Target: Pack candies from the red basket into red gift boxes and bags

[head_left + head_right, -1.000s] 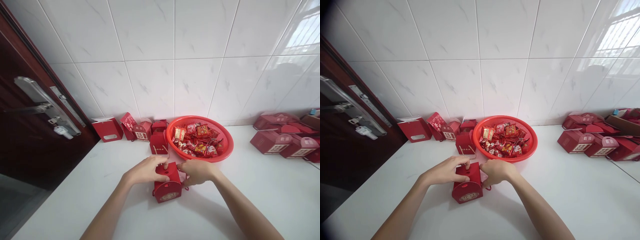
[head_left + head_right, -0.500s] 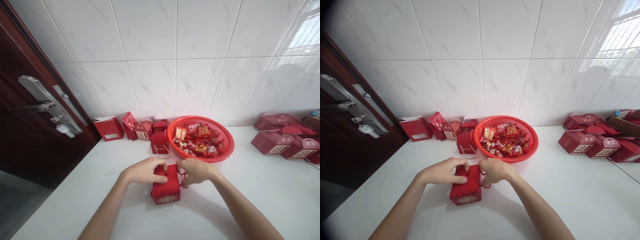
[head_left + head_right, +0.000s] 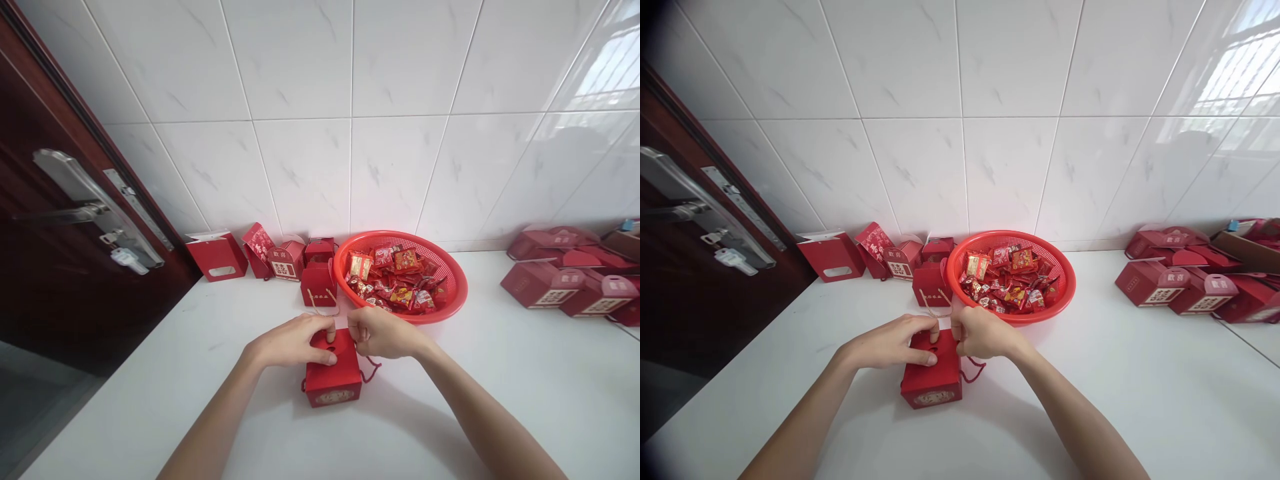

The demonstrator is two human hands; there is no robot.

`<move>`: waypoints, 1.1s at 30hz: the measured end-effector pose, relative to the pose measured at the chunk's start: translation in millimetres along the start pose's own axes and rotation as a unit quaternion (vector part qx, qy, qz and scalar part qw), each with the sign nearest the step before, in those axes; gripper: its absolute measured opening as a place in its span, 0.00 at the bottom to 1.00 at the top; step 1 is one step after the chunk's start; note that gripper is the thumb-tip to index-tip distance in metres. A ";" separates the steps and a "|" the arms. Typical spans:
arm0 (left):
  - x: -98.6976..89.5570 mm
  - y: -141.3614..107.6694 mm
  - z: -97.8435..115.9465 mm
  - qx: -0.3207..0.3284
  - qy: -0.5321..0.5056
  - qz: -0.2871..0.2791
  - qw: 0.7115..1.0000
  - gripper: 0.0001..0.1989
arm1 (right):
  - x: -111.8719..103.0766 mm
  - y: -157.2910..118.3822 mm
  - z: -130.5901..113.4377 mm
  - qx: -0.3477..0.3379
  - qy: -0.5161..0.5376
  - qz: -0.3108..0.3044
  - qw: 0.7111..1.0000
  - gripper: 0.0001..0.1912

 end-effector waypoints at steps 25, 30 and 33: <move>-13.5 -3.1 -25.0 0.004 -0.045 0.000 0.999 0.21 | 11.7 0.0 -17.4 -0.091 -0.003 -0.046 0.995 0.16; -6.3 -4.2 -35.9 -0.024 -0.041 -0.079 0.996 0.32 | 16.6 -1.5 -18.1 -0.083 -0.033 -0.058 0.994 0.15; -6.1 -4.4 -35.4 -0.029 -0.034 -0.076 0.996 0.38 | 17.2 -2.5 -19.8 -0.084 -0.038 -0.057 0.994 0.14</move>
Point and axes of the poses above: each hand's wrist, its own y-axis towards the middle knuckle, its own x-axis out of the palm, z = x × y, the point moved 7 cm from there along y, towards the middle knuckle, and after that the axes turned 8 degrees about -x, right-handed, at the moved point
